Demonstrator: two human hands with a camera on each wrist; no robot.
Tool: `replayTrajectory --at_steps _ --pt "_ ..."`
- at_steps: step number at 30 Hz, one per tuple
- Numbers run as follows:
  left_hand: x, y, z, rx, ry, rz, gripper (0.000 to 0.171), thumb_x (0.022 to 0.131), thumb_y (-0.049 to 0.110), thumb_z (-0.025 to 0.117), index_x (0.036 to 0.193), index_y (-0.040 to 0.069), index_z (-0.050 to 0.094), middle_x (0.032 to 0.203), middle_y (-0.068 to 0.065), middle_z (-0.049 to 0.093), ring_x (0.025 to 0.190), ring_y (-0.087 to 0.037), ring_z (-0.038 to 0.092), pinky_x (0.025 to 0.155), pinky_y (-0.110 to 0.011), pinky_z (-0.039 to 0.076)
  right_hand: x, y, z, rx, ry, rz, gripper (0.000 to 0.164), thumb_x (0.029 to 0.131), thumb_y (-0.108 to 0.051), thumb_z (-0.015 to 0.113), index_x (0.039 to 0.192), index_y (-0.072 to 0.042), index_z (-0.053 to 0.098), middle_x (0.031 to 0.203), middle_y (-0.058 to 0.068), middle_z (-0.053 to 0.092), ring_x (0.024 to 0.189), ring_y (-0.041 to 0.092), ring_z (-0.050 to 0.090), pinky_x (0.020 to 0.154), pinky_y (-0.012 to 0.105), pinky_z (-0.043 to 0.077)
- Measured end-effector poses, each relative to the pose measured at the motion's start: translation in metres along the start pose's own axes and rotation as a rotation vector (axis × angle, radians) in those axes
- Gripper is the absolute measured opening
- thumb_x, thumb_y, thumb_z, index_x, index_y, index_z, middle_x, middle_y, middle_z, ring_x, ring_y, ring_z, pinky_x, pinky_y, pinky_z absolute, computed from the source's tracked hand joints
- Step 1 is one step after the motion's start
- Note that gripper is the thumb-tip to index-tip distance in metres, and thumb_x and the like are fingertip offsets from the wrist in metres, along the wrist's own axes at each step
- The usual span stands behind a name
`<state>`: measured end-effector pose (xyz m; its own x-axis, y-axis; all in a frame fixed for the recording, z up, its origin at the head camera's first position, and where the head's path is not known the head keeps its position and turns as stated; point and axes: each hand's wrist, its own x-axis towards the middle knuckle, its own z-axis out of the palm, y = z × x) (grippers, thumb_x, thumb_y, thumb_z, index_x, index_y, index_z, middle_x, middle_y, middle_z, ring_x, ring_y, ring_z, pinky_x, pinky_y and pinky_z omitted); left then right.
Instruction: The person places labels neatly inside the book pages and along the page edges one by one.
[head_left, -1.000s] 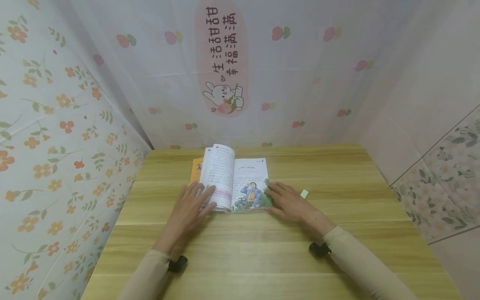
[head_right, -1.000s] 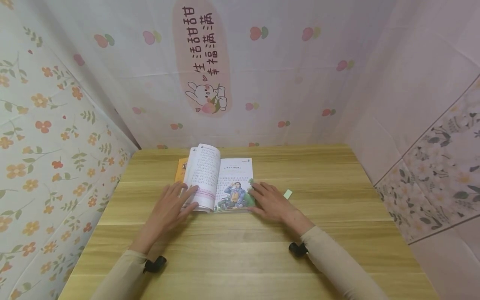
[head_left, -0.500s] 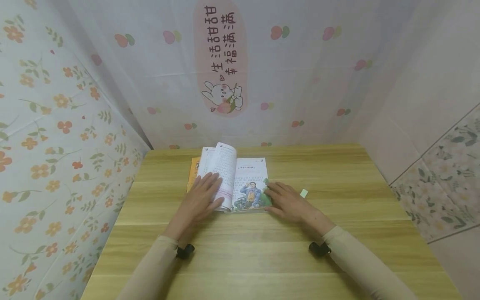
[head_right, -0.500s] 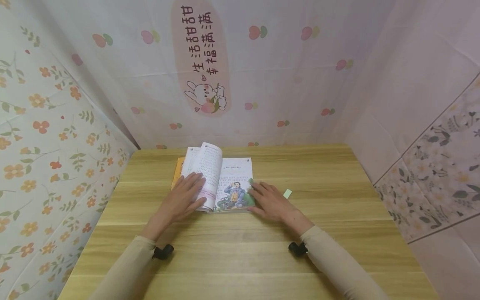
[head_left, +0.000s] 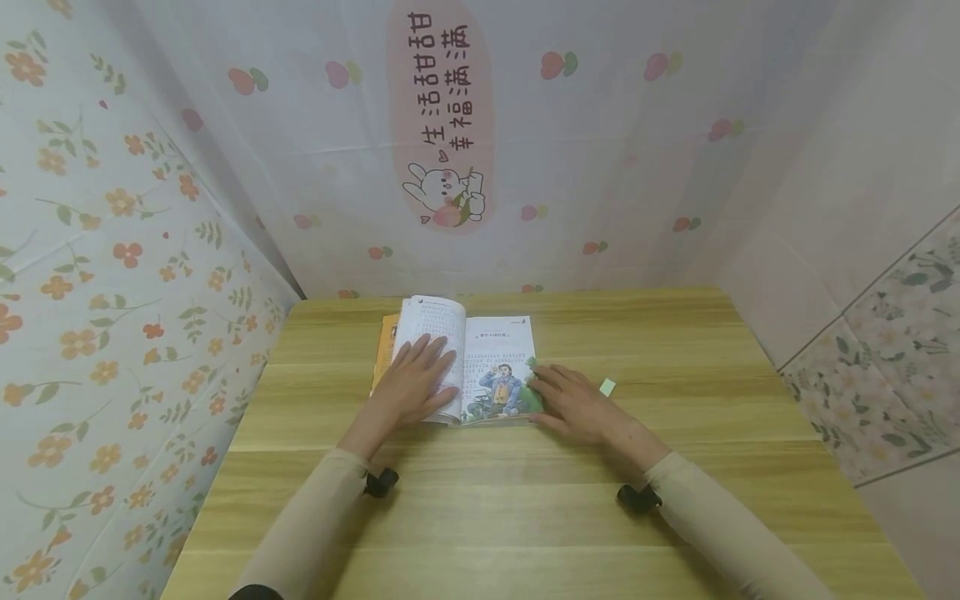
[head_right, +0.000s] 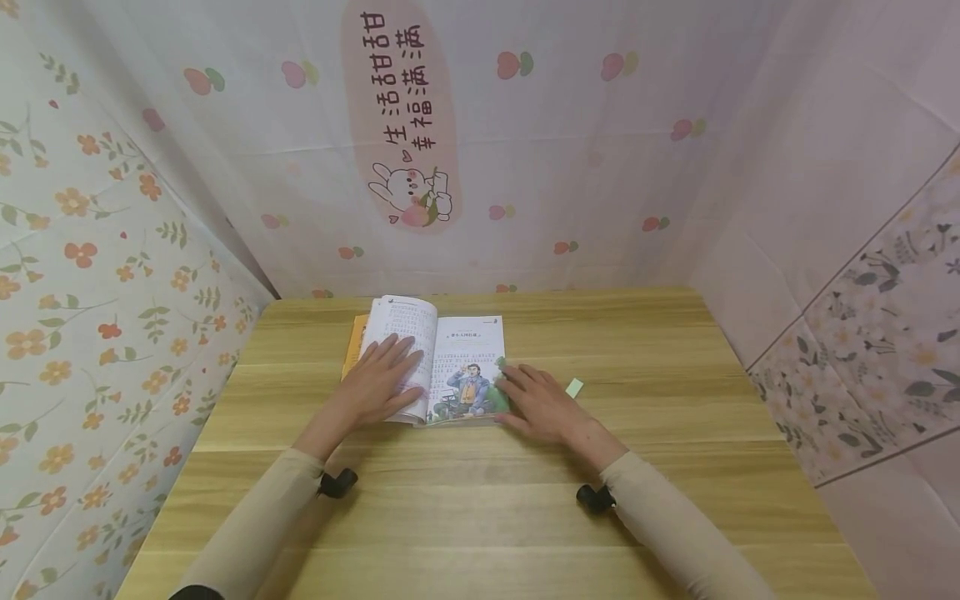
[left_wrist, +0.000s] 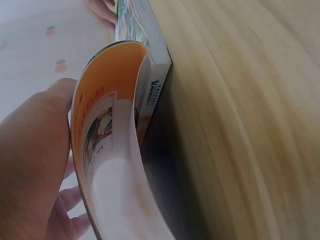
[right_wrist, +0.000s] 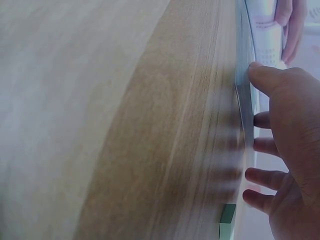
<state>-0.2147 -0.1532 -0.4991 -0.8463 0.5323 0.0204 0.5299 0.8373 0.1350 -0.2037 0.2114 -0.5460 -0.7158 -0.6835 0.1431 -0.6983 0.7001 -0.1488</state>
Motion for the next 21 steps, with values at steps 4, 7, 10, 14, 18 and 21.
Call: replayTrajectory --at_steps 4,7,10,14,18,21 --pt "0.004 0.002 -0.002 0.008 -0.034 -0.013 0.079 0.114 0.057 0.056 0.175 0.008 0.041 0.187 -0.017 0.031 0.176 -0.045 0.022 0.143 -0.067 0.020 0.000 0.000 0.001 -0.002 0.007 0.001 0.064 0.112 -0.045 0.068 0.159 -0.003 0.061 0.172 0.024 0.053 0.157 0.048 0.054 0.129 0.065 0.046" --pt "0.007 0.003 -0.001 0.011 -0.049 -0.020 0.082 0.113 0.056 0.056 0.176 0.005 0.038 0.188 -0.016 0.030 0.177 -0.042 0.022 0.143 -0.066 0.020 0.000 0.000 0.001 0.000 0.007 0.001 0.065 0.111 -0.046 0.068 0.159 -0.003 0.060 0.172 0.023 0.053 0.157 0.048 0.054 0.129 0.065 0.047" --pt "0.009 0.003 0.001 -0.015 -0.053 -0.029 0.084 0.112 0.053 0.057 0.175 0.002 0.036 0.188 -0.015 0.030 0.177 -0.042 0.022 0.144 -0.065 0.018 0.000 0.000 0.000 0.011 -0.012 0.010 0.068 0.111 -0.049 0.068 0.161 -0.004 0.059 0.174 0.023 0.051 0.158 0.048 0.052 0.130 0.065 0.045" --pt "0.010 0.000 0.009 -0.067 -0.025 -0.021 0.083 0.111 0.049 0.055 0.174 -0.001 0.036 0.187 -0.017 0.031 0.176 -0.043 0.023 0.144 -0.066 0.017 0.001 0.001 0.001 0.026 -0.025 0.016 0.069 0.112 -0.051 0.066 0.163 -0.005 0.058 0.175 0.022 0.050 0.159 0.048 0.051 0.131 0.065 0.044" --pt "0.011 0.000 0.015 -0.080 -0.018 -0.015 0.074 0.111 0.044 0.052 0.173 0.004 0.043 0.186 -0.018 0.032 0.175 -0.045 0.025 0.142 -0.068 0.021 0.002 0.001 0.001 0.029 -0.022 0.016 0.069 0.112 -0.052 0.066 0.163 -0.005 0.058 0.175 0.021 0.050 0.159 0.047 0.051 0.131 0.064 0.045" --pt "0.011 0.005 0.015 -0.070 -0.028 -0.043 0.067 0.110 0.039 0.052 0.171 0.012 0.049 0.186 -0.017 0.033 0.175 -0.047 0.027 0.140 -0.070 0.027 0.002 0.001 0.003 0.030 -0.022 0.019 0.069 0.112 -0.052 0.065 0.163 -0.006 0.058 0.175 0.021 0.050 0.160 0.047 0.051 0.132 0.064 0.044"
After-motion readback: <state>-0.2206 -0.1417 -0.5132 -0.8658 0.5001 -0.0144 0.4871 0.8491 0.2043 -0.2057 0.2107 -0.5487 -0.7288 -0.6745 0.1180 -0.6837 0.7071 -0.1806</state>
